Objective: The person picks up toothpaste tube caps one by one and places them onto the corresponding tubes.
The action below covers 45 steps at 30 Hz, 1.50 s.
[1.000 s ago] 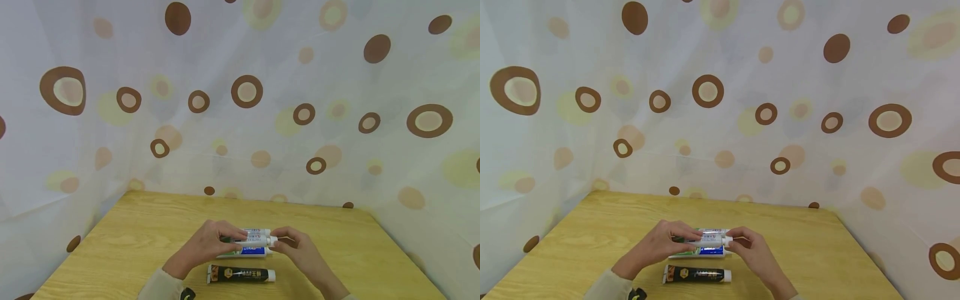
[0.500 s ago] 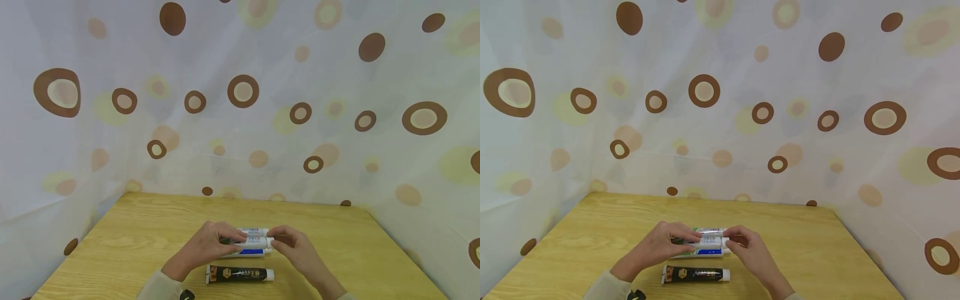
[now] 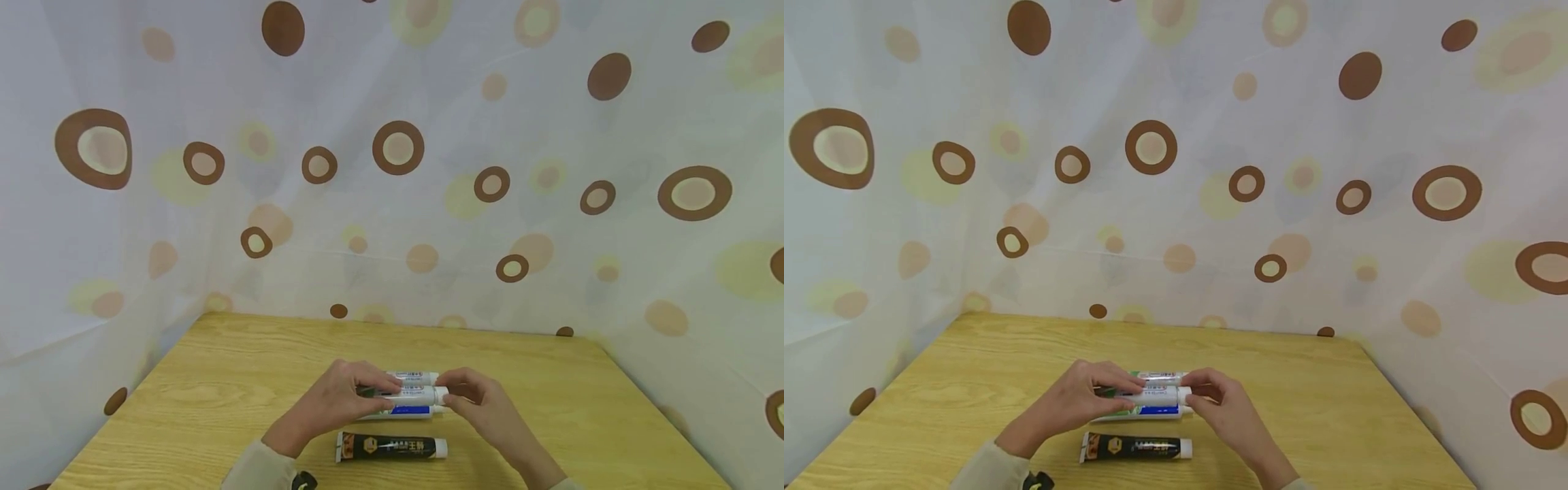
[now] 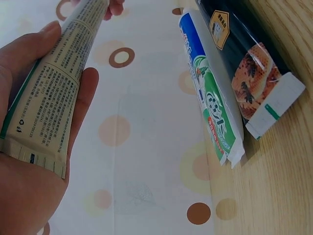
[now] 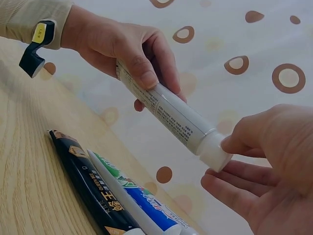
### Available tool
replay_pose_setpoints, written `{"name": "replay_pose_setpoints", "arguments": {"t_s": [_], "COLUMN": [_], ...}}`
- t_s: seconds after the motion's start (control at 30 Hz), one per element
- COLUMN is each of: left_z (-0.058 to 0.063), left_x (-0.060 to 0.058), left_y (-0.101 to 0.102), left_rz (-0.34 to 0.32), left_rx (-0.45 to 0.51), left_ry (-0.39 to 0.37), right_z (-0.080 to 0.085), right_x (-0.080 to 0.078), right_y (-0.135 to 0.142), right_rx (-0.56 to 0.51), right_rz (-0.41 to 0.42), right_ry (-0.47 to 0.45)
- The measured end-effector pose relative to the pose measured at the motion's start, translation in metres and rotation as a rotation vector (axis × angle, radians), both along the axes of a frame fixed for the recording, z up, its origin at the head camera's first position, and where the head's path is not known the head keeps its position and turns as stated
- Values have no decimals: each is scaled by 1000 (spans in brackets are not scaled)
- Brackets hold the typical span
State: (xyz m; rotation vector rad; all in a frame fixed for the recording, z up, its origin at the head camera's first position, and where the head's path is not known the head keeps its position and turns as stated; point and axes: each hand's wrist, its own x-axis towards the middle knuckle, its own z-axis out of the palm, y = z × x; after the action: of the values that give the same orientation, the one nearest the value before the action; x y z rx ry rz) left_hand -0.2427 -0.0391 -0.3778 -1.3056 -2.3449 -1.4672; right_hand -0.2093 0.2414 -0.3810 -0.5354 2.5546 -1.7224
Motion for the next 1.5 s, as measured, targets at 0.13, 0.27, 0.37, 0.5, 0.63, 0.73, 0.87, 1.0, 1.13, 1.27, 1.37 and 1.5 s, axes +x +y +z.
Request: {"name": "replay_pose_setpoints", "arguments": {"t_s": [0.13,0.27,0.37,0.5,0.63,0.73,0.87,1.0,1.13,1.27,1.37,1.5], "left_z": [0,-1,-1,-1,-1,-2,-1,0,2,3,3,2], "left_x": [0,1,0,0,1,1,0,0,0,1,1,2], "left_y": [0,-1,-2,-2,-3,-2,-2,-3,-3,-3,-3,-3], "left_rz": [-2,3,9,14,10,2,-5,3,13,0,-9,-10], "left_rx": [1,-7,-9,-3,-2,-4,-2,3,8,10,11,13], "left_ry": [-5,-17,-5,12,-1,-20,-23,-26,-37,-38,-28,-31], "right_z": [-1,-1,-1,-1,-2,-4,-3,1,4,4,4,3], "right_x": [0,1,1,1,0,0,1,1,1,1,1,1], "right_y": [0,-1,0,0,-1,-1,0,0,0,0,0,0], "right_rx": [-3,-27,-38,-61,-78,-63,-46,-41,-38,-54,-45,-22], "right_rz": [-8,3,20,51,50,22,-7,-6,23,36,29,20], "right_ry": [10,-16,-27,-40,-45,-28,-10,-26,-36,-48,-23,17]}}
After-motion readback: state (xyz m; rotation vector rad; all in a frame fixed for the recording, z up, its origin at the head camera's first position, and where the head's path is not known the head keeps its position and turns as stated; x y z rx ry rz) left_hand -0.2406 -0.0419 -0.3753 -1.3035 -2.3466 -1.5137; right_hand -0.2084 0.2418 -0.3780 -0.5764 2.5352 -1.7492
